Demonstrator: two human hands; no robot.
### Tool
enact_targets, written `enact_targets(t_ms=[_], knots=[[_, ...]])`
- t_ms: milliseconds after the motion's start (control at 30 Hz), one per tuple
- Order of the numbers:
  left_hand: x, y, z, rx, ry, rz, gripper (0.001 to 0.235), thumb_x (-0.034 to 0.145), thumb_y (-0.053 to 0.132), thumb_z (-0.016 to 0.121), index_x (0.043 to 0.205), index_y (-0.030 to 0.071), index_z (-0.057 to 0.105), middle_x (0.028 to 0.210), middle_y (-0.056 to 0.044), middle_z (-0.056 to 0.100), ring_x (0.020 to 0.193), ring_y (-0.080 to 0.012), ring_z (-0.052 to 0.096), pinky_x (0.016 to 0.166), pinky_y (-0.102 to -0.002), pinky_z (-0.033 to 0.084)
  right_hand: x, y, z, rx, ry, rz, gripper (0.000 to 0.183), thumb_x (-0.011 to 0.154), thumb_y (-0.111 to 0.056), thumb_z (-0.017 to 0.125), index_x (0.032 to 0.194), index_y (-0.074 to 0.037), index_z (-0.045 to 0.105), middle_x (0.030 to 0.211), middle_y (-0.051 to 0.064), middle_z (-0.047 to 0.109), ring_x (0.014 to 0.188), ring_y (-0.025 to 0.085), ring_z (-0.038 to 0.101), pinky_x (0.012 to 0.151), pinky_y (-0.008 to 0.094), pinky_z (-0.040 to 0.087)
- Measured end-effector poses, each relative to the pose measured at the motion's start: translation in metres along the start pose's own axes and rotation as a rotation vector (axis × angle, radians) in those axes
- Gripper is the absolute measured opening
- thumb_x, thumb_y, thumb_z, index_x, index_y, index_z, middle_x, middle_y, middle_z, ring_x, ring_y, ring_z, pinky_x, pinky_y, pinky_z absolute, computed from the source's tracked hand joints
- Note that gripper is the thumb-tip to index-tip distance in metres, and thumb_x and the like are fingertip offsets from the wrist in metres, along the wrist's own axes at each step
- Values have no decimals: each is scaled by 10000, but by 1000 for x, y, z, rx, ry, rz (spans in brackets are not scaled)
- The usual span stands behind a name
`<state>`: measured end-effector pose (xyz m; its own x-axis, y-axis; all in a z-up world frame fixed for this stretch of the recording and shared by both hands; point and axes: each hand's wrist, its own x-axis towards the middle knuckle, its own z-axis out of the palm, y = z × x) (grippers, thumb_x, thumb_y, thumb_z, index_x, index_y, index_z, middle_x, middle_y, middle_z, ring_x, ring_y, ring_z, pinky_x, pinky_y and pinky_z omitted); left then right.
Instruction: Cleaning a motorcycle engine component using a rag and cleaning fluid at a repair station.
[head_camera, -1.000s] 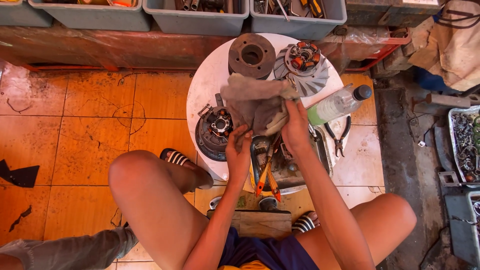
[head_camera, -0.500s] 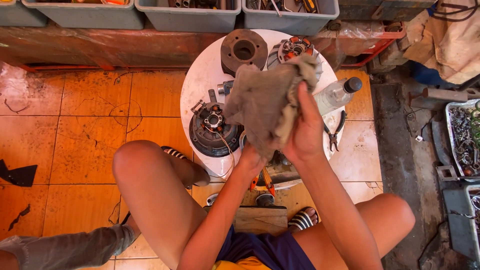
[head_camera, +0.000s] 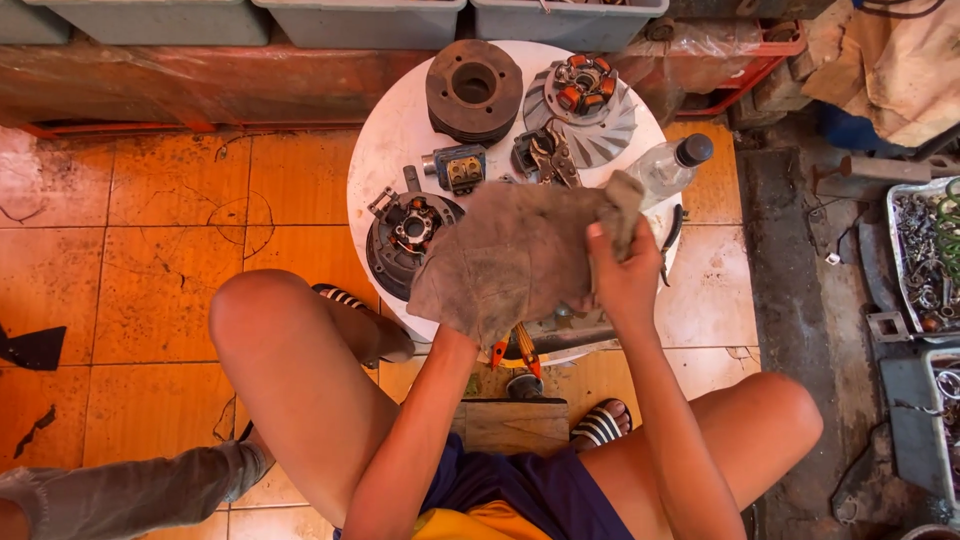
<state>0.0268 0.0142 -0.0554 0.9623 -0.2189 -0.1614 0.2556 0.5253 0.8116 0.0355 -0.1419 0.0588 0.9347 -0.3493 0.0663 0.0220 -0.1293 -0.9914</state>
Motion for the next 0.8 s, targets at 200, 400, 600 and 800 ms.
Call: enact_targets(t_ms=[200, 400, 600, 800], knots=[[7, 24, 5, 193, -34, 26, 160, 1059, 236, 567, 1176, 134, 606, 1036, -63, 658, 901, -249, 649, 845, -401, 543, -9, 19, 4, 948, -123, 276, 537, 1027, -405, 547, 1475, -110, 541, 1451, 83, 621, 1299, 244, 632, 1132, 412, 498], [4, 74, 38, 390, -90, 49, 116, 1054, 240, 564, 1098, 168, 645, 952, -28, 669, 816, -218, 640, 786, -370, 536, -17, 15, -8, 1350, 22, 313, 801, 829, -589, 665, 1460, -108, 556, 1477, 165, 599, 1375, 330, 576, 1233, 513, 408], [1, 104, 58, 563, -119, 78, 131, 1050, 243, 562, 1020, 202, 683, 868, 7, 681, 732, -187, 631, 727, -340, 530, -36, 20, -9, 878, -78, 311, 661, 900, -611, 676, 1424, -219, 586, 1479, 1, 600, 1347, 157, 549, 1229, 406, 403], [5, 121, 69, 741, -169, 113, 192, 1045, 246, 560, 942, 236, 722, 783, 42, 692, 648, -155, 622, 668, -309, 524, -24, -58, -30, 935, 247, 303, 664, 879, -503, 776, 1396, -128, 591, 1395, 68, 651, 1300, 259, 626, 1199, 517, 448]])
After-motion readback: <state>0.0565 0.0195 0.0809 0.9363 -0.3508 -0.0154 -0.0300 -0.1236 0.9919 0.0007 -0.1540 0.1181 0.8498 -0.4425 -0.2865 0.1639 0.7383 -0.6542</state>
